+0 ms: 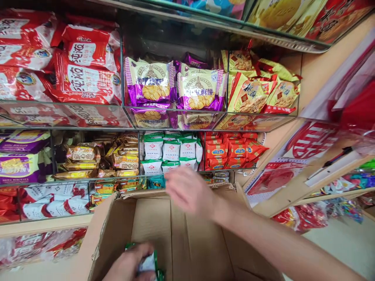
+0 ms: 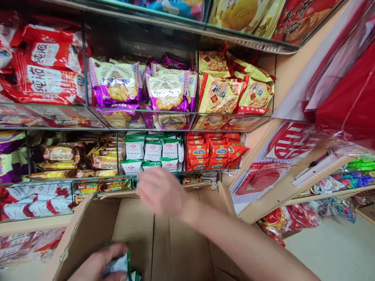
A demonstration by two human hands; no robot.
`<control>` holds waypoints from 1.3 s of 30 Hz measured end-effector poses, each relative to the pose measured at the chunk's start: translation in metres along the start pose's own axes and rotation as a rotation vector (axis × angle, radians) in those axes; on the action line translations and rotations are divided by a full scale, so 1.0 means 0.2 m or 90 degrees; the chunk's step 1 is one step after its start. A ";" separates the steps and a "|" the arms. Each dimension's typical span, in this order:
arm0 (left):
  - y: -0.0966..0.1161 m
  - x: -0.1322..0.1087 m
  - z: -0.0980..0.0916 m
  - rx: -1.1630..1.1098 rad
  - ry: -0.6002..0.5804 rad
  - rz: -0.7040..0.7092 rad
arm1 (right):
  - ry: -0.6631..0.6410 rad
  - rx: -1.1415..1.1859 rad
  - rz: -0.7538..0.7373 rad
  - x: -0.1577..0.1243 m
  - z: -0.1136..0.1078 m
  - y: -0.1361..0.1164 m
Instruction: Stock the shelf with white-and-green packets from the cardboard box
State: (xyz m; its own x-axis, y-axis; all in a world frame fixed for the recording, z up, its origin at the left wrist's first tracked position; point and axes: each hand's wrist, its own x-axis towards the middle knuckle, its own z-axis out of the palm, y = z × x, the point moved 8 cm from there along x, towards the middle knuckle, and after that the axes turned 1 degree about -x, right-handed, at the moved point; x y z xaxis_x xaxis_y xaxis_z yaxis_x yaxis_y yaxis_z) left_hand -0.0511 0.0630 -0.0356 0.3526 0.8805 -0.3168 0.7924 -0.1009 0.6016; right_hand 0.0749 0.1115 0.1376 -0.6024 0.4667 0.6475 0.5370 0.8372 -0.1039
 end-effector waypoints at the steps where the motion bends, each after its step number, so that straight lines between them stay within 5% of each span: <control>1: 0.04 0.00 -0.04 -0.084 0.040 0.017 | -0.006 0.073 0.042 -0.10 0.04 -0.05; 4: 0.17 0.02 -0.15 -0.381 0.158 0.084 | -0.050 0.269 0.317 -0.37 0.21 -0.05; 6: 0.25 0.04 -0.18 -0.455 0.188 0.105 | -0.054 0.394 0.449 -0.46 0.30 -0.02; 10: 0.28 0.06 -0.20 -0.559 0.339 0.063 | 0.085 0.475 0.577 -0.50 0.27 0.09; 13: 0.27 0.08 -0.14 -0.580 0.355 0.007 | 0.156 0.451 0.630 -0.54 0.23 0.13; 26: 0.28 0.06 -0.12 -0.615 0.405 -0.075 | 0.241 0.527 0.645 -0.61 0.27 0.08; 33: 0.29 0.07 -0.29 -0.562 0.431 0.017 | 0.064 0.755 0.615 -0.53 0.31 0.04; 36: 0.31 0.09 -0.29 -0.609 0.415 0.029 | 0.101 0.694 0.574 -0.51 0.23 0.06; 39: 0.36 0.09 -0.24 -0.707 0.386 0.034 | 0.208 0.447 0.412 -0.47 0.03 0.05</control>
State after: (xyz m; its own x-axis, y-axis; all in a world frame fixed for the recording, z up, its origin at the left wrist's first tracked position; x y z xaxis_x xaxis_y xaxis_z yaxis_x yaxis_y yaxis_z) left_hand -0.0118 0.0946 0.0375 -0.1461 0.9872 -0.0638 -0.1621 0.0397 0.9860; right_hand 0.1332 0.0777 0.0722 -0.0707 0.8779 0.4735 0.1705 0.4784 -0.8614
